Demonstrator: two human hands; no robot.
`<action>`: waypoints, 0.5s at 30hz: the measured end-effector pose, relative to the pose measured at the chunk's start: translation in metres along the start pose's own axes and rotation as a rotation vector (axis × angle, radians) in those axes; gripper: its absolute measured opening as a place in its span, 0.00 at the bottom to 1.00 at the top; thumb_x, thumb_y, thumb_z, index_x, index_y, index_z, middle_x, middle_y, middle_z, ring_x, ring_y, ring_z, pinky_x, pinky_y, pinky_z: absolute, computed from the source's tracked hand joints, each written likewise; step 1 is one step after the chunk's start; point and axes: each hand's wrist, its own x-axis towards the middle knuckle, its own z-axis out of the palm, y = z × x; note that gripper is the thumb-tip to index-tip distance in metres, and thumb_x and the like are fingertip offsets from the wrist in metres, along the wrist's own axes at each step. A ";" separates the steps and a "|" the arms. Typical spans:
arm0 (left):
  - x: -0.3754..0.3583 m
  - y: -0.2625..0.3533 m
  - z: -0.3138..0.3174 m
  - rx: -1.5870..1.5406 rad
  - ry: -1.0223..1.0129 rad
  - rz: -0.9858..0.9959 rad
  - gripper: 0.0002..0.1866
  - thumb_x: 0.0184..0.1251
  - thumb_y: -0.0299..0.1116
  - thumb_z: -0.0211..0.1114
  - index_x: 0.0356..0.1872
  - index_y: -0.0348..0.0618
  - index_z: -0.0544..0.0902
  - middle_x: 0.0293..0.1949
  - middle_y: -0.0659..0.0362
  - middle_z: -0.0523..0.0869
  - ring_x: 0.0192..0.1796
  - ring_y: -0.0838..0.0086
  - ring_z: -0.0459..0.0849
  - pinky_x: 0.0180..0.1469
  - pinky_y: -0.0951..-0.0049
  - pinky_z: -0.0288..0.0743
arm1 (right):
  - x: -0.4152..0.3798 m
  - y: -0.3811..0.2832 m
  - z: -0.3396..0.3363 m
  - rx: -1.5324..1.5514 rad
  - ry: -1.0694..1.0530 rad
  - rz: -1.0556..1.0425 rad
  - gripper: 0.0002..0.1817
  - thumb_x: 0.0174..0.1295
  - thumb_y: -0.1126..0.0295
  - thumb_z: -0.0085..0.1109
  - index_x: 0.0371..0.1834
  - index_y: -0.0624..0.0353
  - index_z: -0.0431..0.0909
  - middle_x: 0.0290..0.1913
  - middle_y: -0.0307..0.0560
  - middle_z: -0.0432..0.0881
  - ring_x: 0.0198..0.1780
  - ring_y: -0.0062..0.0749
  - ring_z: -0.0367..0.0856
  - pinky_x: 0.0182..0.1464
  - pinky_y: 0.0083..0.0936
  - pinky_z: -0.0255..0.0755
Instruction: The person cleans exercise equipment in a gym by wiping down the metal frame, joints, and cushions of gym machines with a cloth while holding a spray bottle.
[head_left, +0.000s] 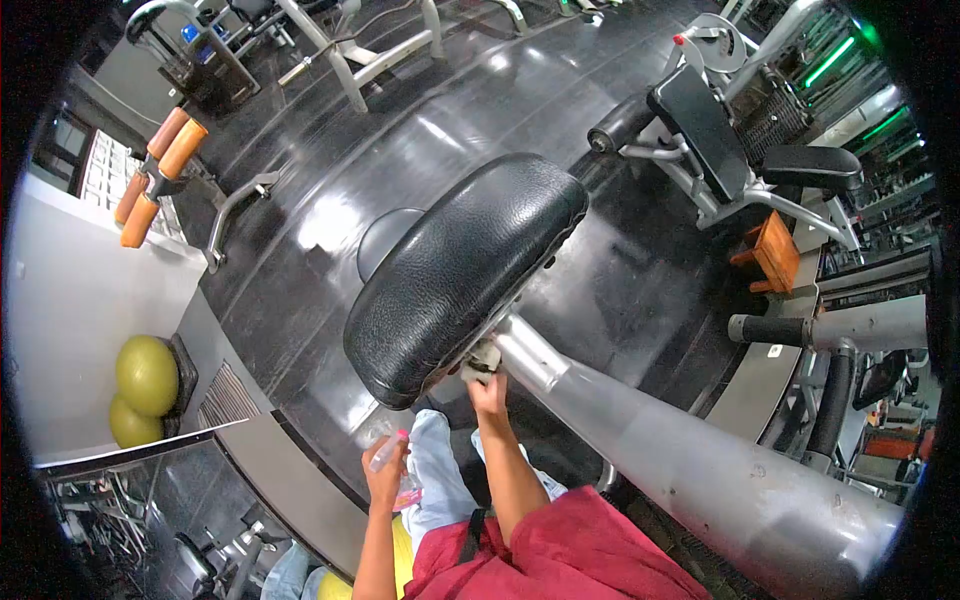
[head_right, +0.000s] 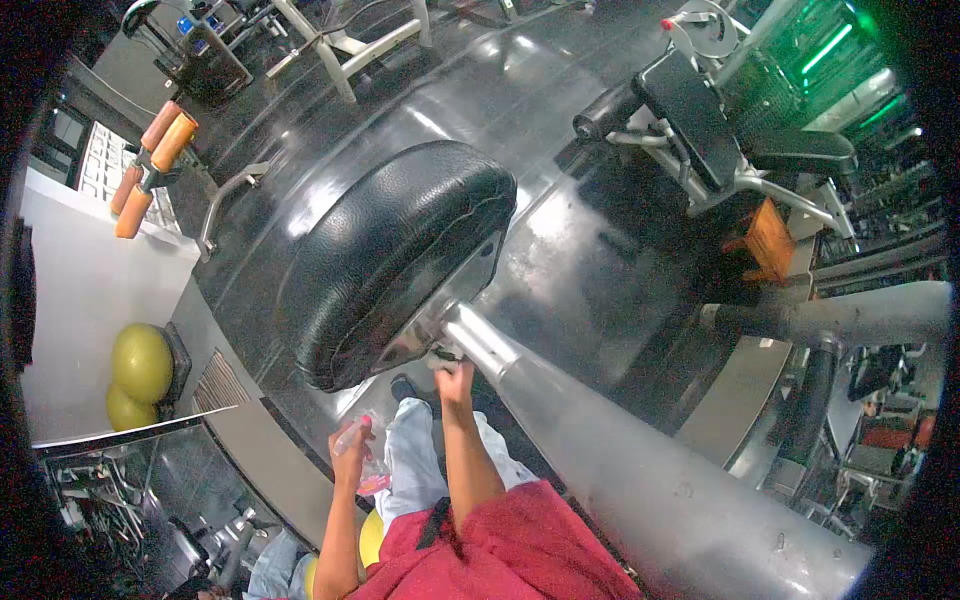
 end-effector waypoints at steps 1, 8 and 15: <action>0.000 -0.001 0.001 -0.001 -0.002 0.003 0.17 0.64 0.44 0.67 0.29 0.37 0.83 0.24 0.59 0.84 0.16 0.80 0.74 0.19 0.78 0.65 | 0.000 -0.007 -0.001 -0.001 0.002 -0.003 0.20 0.60 0.77 0.57 0.57 0.65 0.76 0.55 0.52 0.81 0.54 0.40 0.80 0.60 0.30 0.72; -0.009 0.003 0.014 -0.040 -0.015 -0.006 0.15 0.64 0.40 0.66 0.31 0.35 0.84 0.24 0.58 0.85 0.17 0.81 0.76 0.21 0.78 0.66 | 0.010 -0.043 -0.004 2.065 0.266 0.811 0.17 0.69 0.69 0.54 0.60 0.59 0.74 0.57 0.53 0.78 0.54 0.36 0.79 0.52 0.23 0.81; -0.015 0.011 0.019 0.073 -0.065 -0.007 0.13 0.63 0.37 0.66 0.29 0.35 0.84 0.25 0.57 0.86 0.18 0.81 0.76 0.23 0.77 0.68 | 0.015 0.102 0.037 0.314 0.077 0.129 0.18 0.71 0.58 0.53 0.60 0.51 0.75 0.57 0.44 0.80 0.59 0.41 0.78 0.62 0.45 0.73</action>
